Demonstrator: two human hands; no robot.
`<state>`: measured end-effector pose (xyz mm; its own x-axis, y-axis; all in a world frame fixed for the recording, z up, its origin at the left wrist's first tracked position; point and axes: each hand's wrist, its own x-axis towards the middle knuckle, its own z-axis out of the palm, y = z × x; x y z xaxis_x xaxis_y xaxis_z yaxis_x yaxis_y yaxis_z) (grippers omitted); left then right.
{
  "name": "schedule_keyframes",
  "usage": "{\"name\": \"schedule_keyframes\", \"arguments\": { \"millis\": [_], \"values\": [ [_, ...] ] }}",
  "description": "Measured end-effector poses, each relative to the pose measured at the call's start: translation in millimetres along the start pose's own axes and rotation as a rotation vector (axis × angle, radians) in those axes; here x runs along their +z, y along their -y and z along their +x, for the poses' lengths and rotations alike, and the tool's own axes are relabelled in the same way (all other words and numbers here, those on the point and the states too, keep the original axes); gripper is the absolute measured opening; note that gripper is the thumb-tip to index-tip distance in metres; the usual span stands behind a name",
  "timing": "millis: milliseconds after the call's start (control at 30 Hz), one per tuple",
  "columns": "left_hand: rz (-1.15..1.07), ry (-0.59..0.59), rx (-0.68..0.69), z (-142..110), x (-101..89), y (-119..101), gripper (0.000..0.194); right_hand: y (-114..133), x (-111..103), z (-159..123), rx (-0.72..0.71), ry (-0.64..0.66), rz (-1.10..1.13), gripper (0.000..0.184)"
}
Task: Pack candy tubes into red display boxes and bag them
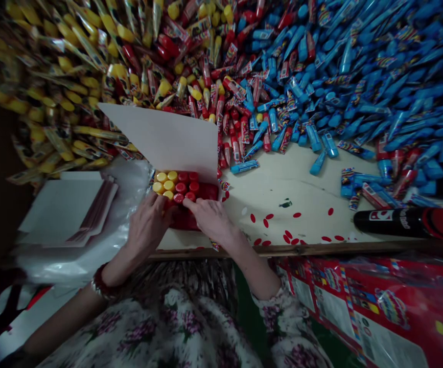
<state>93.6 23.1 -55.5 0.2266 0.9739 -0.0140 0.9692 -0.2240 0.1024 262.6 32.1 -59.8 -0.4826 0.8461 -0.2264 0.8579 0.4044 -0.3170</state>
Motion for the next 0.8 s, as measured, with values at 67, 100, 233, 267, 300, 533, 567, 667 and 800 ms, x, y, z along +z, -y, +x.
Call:
{"name": "schedule_keyframes", "arguments": {
  "millis": [67, 100, 233, 267, 300, 533, 567, 667, 800],
  "values": [
    [0.004, 0.032, 0.024, 2.1, -2.0, 3.6, 0.013, -2.0, 2.4, -0.5, -0.001, -0.020, 0.023, 0.035],
    [0.012, 0.045, 0.047, 1.9, -2.4, 4.1, 0.012, -2.8, 3.6, -0.5, -0.002, -0.031, 0.033, 0.034],
    [0.052, 0.004, 0.097, -7.6, 2.8, -2.7, 0.011, -3.5, 7.6, -0.4, -0.004, -0.068, 0.059, 0.030],
    [0.062, -0.022, 0.090, -11.8, 5.5, -5.4, 0.011, -3.2, 8.1, -0.5, -0.003, -0.075, 0.060, 0.030],
    [0.075, -0.045, 0.077, -16.5, 8.2, -7.7, 0.012, -2.9, 8.4, -0.7, -0.001, -0.082, 0.059, 0.031],
    [0.121, 0.000, 0.123, -41.4, 14.0, -8.3, 0.013, -4.8, 8.5, -0.9, -0.023, -0.095, 0.042, 0.040],
    [0.124, 0.024, 0.120, -39.7, 12.4, -8.6, 0.014, -5.0, 8.1, -0.5, -0.023, -0.090, 0.042, 0.040],
    [0.139, 0.107, 0.097, -25.1, 7.1, -13.4, 0.017, -3.4, 5.2, 1.2, -0.016, -0.047, 0.044, 0.040],
    [0.163, 0.229, 0.053, -0.2, 3.0, -20.8, 0.023, 2.5, -0.6, 3.5, -0.001, 0.026, 0.013, 0.047]
  ]
}}
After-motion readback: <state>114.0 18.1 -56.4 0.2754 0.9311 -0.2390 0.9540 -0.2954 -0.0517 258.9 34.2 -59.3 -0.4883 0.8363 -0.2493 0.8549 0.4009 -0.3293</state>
